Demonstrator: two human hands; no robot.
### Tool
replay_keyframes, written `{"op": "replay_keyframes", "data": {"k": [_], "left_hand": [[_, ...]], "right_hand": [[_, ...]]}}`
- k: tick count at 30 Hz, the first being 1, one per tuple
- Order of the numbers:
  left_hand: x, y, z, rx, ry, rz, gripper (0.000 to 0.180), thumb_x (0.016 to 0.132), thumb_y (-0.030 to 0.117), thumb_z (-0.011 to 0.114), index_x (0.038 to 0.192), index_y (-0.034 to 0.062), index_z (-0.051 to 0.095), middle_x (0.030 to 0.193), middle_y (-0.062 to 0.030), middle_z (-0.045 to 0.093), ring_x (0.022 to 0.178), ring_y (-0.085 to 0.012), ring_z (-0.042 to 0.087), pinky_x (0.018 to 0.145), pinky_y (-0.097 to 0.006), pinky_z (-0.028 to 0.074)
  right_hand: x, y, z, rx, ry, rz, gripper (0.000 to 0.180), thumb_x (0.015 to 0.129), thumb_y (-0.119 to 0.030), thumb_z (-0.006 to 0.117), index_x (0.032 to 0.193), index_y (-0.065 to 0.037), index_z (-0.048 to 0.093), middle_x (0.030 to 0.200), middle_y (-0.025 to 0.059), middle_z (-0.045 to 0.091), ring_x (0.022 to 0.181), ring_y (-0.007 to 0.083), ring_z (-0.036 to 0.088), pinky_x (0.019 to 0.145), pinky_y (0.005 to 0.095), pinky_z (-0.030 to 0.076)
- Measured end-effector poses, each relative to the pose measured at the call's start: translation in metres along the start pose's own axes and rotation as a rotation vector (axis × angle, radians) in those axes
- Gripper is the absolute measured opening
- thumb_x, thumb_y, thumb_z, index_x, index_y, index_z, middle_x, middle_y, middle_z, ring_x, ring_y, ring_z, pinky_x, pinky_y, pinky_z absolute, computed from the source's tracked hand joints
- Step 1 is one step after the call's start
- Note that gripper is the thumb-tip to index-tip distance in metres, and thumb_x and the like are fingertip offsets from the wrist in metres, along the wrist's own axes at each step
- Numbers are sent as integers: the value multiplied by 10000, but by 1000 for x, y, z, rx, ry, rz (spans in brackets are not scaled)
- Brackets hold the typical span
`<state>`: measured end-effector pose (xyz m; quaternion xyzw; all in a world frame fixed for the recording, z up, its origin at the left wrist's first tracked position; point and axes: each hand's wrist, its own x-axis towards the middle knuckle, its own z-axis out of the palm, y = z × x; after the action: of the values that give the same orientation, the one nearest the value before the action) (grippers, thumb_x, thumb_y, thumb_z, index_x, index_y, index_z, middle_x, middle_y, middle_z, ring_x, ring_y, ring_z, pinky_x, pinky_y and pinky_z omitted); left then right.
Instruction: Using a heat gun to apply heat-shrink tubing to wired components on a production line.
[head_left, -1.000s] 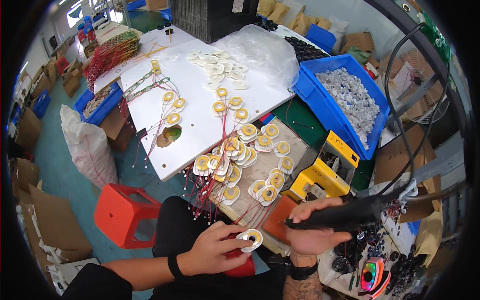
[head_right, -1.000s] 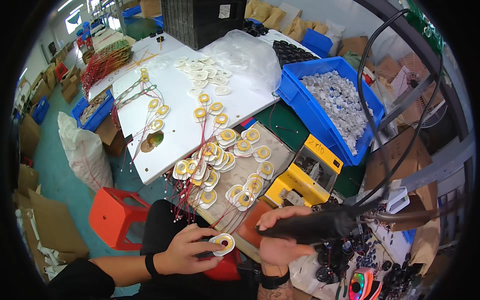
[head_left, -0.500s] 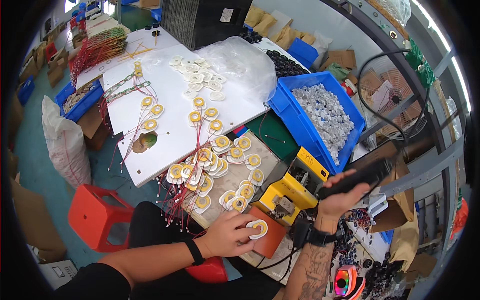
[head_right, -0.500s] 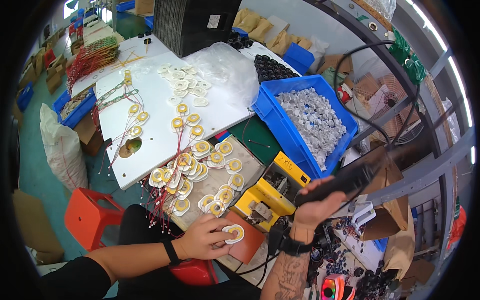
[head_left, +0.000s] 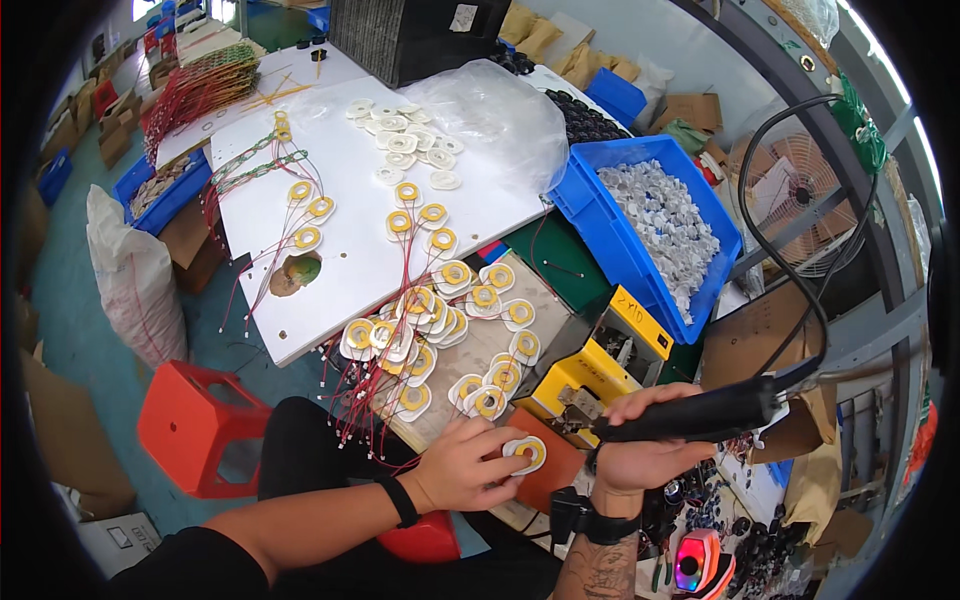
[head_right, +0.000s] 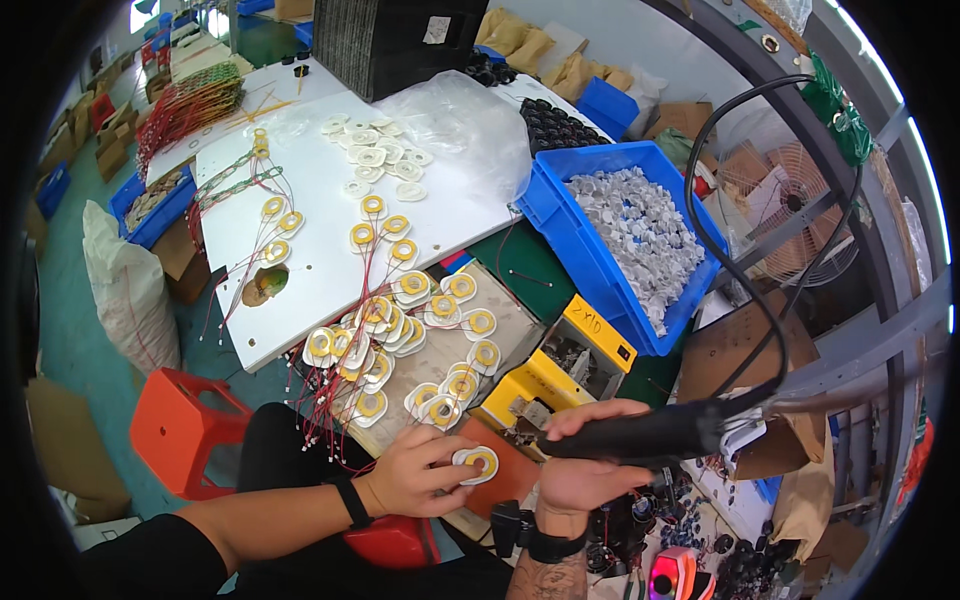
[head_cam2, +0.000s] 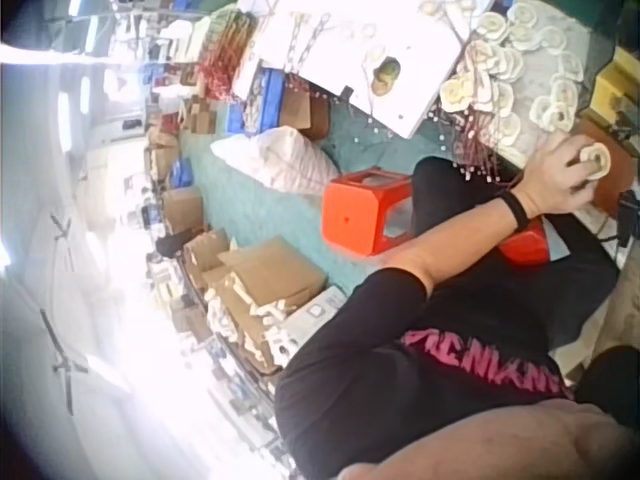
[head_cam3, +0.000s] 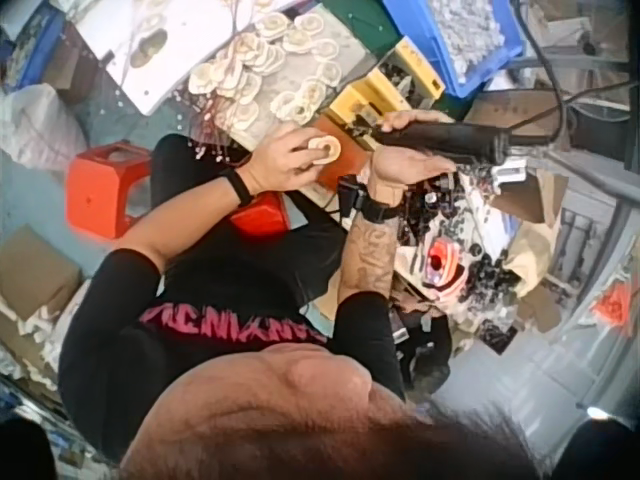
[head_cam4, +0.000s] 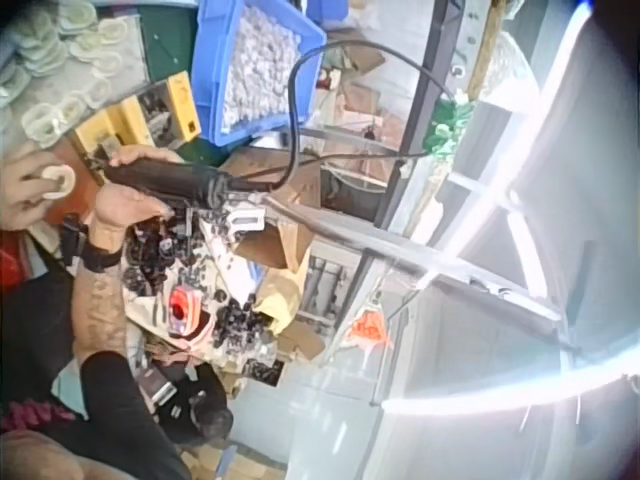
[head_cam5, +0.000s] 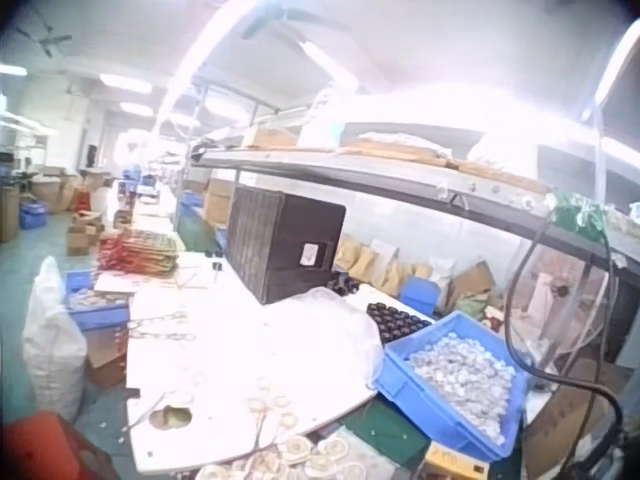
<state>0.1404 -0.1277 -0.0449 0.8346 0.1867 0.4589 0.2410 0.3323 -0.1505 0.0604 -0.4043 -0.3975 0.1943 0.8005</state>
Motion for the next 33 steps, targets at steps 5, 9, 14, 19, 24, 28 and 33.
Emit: {"op": "replay_keyframes", "data": {"k": [5, 9, 14, 19, 24, 28, 33], "left_hand": [[-3, -2, -1, 23, 4, 4, 378, 734, 201, 833, 1108, 212, 783, 1201, -15, 711, 852, -200, 606, 731, -370, 484], [-6, -3, 1, 20, 2, -2, 381, 736, 214, 831, 1114, 223, 781, 1201, -13, 706, 867, -207, 606, 745, -373, 484], [-5, -1, 0, 30, -2, -1, 392, 744, 218, 832, 1132, 224, 775, 1218, -10, 696, 871, -205, 600, 757, -375, 484], [-7, -5, 1, 32, -29, -1, 400, 754, 218, 832, 1150, 220, 773, 1249, -9, 689, 866, -197, 594, 764, -372, 481], [-5, -3, 3, 35, -30, 4, 388, 759, 223, 829, 1143, 207, 776, 1282, -14, 689, 866, -184, 592, 771, -369, 477], [-4, -1, 1, 51, -81, -32, 352, 780, 248, 820, 1125, 206, 768, 1287, -6, 684, 973, -208, 625, 818, -376, 486], [-4, -2, 2, 41, -34, 7, 393, 750, 222, 830, 1140, 211, 783, 1277, -9, 695, 859, -180, 594, 766, -361, 469]], "right_hand": [[-9, 22, 8, -100, -7, -71, 925, 873, -965, 370, 1050, -61, 462, 732, 89, 538, 573, 210, 549, 574, 339, 492], [-14, 30, 4, -158, -51, -64, 921, 865, -971, 372, 1029, -68, 455, 725, 80, 527, 566, 202, 539, 574, 341, 493], [-19, 31, 3, -145, -11, -89, 915, 863, -975, 366, 1019, -79, 462, 711, 76, 522, 560, 195, 534, 567, 340, 484], [-32, 18, 4, -42, 57, 28, 937, 867, -973, 358, 1070, -66, 480, 718, 91, 546, 548, 202, 533, 567, 352, 485], [-48, 11, 6, -22, 66, 70, 956, 863, -973, 372, 1122, -57, 469, 731, 111, 565, 568, 229, 556, 569, 364, 487], [-52, 13, 8, -47, 75, 111, 947, 853, -977, 389, 1107, -68, 461, 736, 106, 561, 573, 228, 551, 570, 363, 480], [-54, 15, 7, -41, 77, 94, 933, 860, -970, 395, 1095, -70, 458, 746, 108, 560, 575, 229, 549, 567, 356, 479]]}}
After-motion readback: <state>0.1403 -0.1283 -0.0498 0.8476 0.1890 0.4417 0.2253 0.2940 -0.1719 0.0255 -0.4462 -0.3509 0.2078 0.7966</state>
